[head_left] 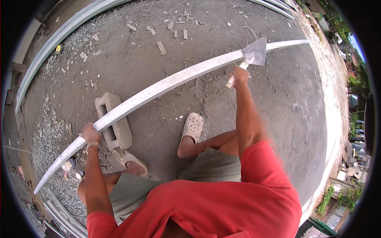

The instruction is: Use a trowel to apply and smooth white plaster onto a long plastic strip.

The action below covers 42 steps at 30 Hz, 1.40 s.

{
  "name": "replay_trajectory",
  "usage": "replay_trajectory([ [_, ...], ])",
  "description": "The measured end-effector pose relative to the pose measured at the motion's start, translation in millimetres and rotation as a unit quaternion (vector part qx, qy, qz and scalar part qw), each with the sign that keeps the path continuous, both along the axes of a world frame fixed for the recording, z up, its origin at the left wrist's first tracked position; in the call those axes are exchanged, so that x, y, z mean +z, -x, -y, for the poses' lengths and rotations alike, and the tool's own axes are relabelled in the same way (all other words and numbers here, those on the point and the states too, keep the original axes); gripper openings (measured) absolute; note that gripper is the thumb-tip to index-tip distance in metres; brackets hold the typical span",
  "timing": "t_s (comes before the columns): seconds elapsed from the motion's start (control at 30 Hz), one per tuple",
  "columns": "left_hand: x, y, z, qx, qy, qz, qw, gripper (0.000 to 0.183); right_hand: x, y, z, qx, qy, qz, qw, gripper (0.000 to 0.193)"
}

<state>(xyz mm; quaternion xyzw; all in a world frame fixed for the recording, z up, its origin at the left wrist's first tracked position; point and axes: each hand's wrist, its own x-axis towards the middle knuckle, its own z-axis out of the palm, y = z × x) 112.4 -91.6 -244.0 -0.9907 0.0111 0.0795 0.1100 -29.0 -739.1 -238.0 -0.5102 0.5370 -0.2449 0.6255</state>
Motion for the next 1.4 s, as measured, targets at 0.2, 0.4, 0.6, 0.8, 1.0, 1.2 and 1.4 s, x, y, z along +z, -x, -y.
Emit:
replay_trajectory([
  [0.2,10.4,-1.2,7.8,0.03,0.012,-0.03,0.999,0.035,-36.3,15.3,-256.8,0.228,0.129,-0.065,0.963,0.025],
  [0.4,15.0,-2.4,9.1,0.029,0.006,-0.057,0.998,0.036,0.0,17.7,-179.2,0.133,-0.001,0.022,0.991,0.011],
  [0.6,19.8,1.7,12.6,0.034,0.014,-0.042,0.998,0.035,8.9,10.3,-160.7,0.108,-0.004,-0.015,0.994,0.013],
  [0.8,24.1,1.8,12.9,0.022,0.018,-0.047,0.999,0.033,-40.5,40.8,-259.7,0.219,0.139,-0.037,0.965,0.011],
  [1.0,18.2,3.5,7.9,0.024,0.027,-0.041,0.999,0.031,17.3,32.5,-123.9,0.06,-0.045,0.013,0.997,0.014],
  [1.2,23.3,5.2,10.1,0.023,0.038,-0.037,0.998,0.03,9.5,52.6,-247.6,0.276,0.117,-0.085,0.95,0.018],
  [1.4,22.6,5.7,8.2,0.021,0.033,-0.041,0.998,0.03,30.2,47.9,-152.3,0.165,0.02,-0.02,0.986,0.011],
])
